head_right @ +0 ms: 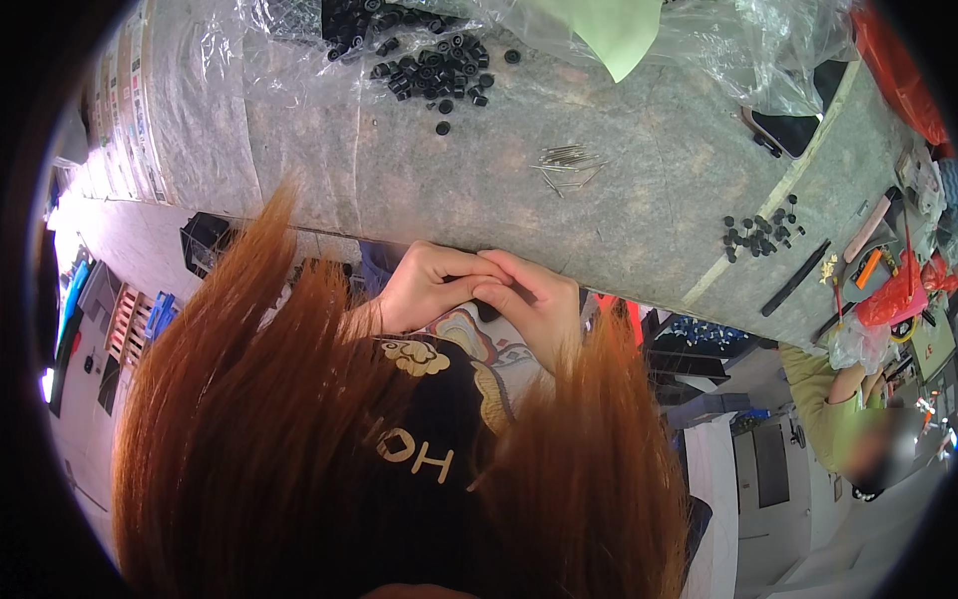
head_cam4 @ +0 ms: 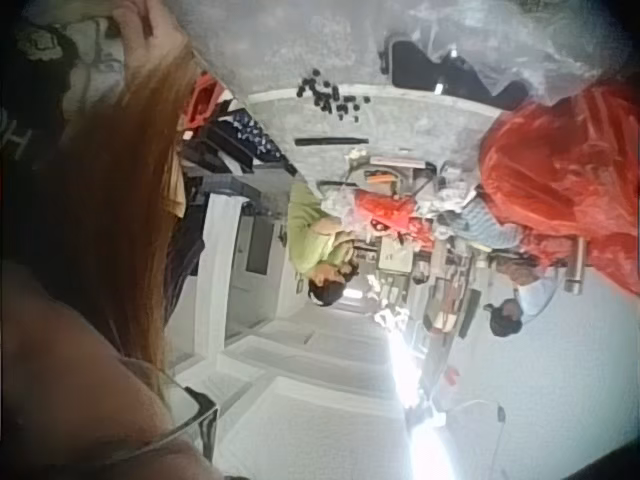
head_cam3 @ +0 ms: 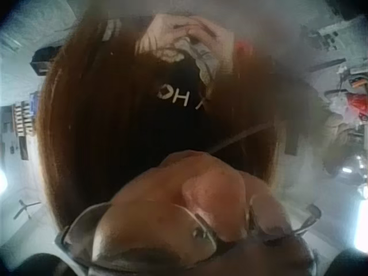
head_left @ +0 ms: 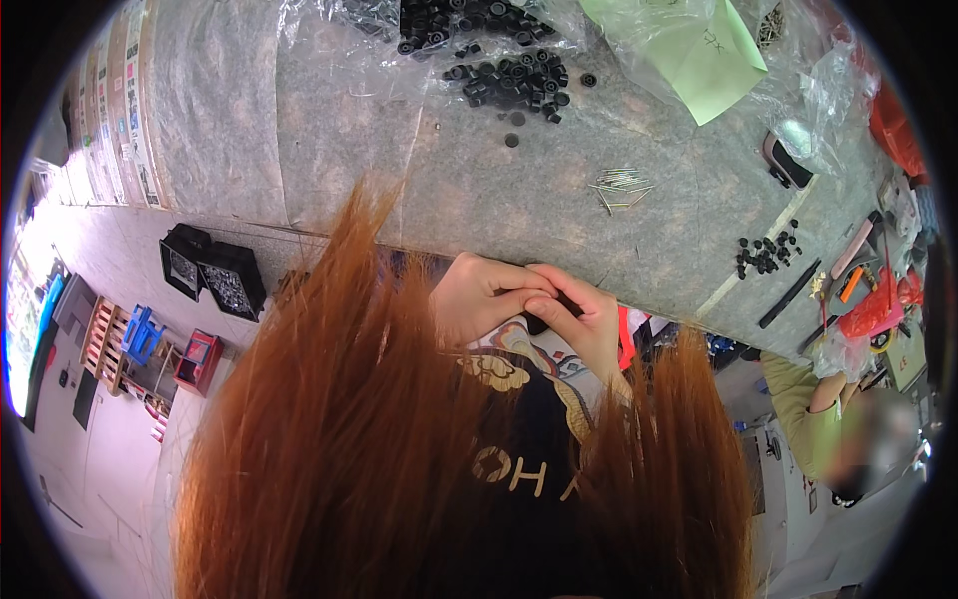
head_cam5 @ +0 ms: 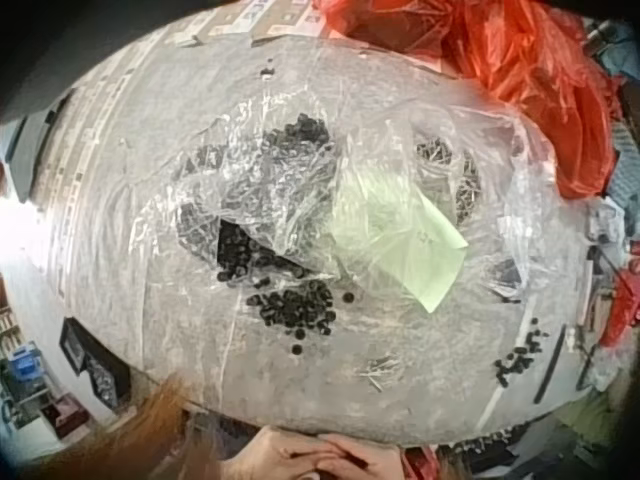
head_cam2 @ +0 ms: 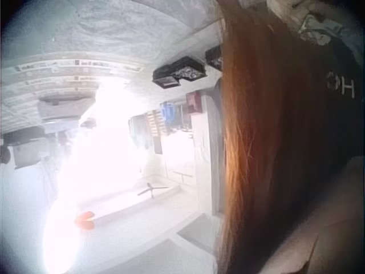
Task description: Assembling small black plastic components by inserting metal pins into them at a workbench.
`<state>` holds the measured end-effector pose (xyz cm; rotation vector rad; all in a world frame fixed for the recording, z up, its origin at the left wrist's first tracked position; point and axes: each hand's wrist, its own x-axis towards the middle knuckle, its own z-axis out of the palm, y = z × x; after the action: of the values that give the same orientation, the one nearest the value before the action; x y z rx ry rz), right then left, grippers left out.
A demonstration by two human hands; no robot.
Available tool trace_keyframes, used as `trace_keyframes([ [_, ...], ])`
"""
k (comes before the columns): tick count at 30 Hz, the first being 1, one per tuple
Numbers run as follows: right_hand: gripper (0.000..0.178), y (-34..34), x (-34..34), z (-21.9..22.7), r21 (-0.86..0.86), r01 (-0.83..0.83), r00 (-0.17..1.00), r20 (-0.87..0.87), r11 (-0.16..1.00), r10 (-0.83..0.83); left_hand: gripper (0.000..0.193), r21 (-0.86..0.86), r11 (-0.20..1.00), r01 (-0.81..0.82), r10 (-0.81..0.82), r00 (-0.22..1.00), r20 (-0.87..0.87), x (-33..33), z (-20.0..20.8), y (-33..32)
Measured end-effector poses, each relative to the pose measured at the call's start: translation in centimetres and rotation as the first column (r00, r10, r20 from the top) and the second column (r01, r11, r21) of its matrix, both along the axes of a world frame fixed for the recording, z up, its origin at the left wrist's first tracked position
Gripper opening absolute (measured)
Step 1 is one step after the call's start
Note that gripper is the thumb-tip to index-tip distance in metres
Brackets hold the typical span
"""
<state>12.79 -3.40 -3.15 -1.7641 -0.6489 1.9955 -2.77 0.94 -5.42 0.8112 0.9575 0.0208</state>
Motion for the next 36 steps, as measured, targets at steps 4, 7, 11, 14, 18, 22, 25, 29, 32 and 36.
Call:
trace_keyframes([
  [4, 0.026, -0.2, -0.1, -0.3, 0.018, 0.04, 0.999, -0.009, 0.999, -0.039, 0.014, 0.041, 0.999, -0.023, 0.022, 1.0, 0.013, 0.1, -0.1, -0.2],
  [7, 0.027, -0.4, -0.1, -0.3, 0.032, 0.054, 0.998, -0.012, 0.998, -0.054, 0.014, 0.065, 0.997, -0.045, 0.044, 0.999, 0.009, 0.1, 0.0, -0.5],
  [11, 0.029, -0.9, -0.2, -0.4, 0.048, 0.103, 0.995, -0.021, 0.993, -0.102, 0.015, 0.066, 0.997, -0.025, 0.026, 1.0, -0.007, 0.2, 0.1, -0.5],
  [14, 0.029, -1.4, -0.6, -0.9, 0.083, 0.189, 0.981, -0.056, 0.978, -0.185, 0.016, 0.07, 0.994, -0.082, 0.082, 0.997, 0.002, 0.1, 0.3, -0.6],
  [18, 0.032, -1.6, -0.6, -0.8, 0.093, 0.228, 0.961, -0.182, 0.969, -0.209, 0.019, -0.012, 0.986, -0.164, 0.164, 0.983, 0.086, -0.2, 0.4, -1.0],
  [22, 0.033, -2.4, -0.3, 0.7, 0.296, 0.324, 0.931, -0.271, 0.899, -0.246, 0.016, -0.166, 0.94, -0.298, 0.328, 0.922, 0.204, -0.9, 1.7, -1.4],
  [25, 0.028, -2.5, 0.0, 1.7, 0.271, 0.403, 0.881, -0.374, 0.874, -0.29, 0.013, -0.261, 0.91, -0.323, 0.394, 0.871, 0.294, -1.0, 3.3, -1.7],
  [29, 0.027, -3.0, -0.3, 2.5, 0.287, 0.448, 0.841, -0.457, 0.847, -0.29, 0.018, -0.395, 0.851, -0.345, 0.504, 0.746, 0.435, -1.0, 4.5, -2.3],
  [32, 0.027, -3.5, -0.5, 2.8, 0.294, 0.489, 0.82, -0.475, 0.821, -0.318, 0.02, -0.499, 0.813, -0.301, 0.546, 0.692, 0.472, -1.1, 4.4, -2.8],
  [36, 0.025, -3.5, -0.7, 3.5, 0.244, 0.539, 0.783, -0.498, 0.806, -0.373, 0.021, -0.527, 0.798, -0.293, 0.564, 0.671, 0.481, -1.1, 4.4, -3.3],
])
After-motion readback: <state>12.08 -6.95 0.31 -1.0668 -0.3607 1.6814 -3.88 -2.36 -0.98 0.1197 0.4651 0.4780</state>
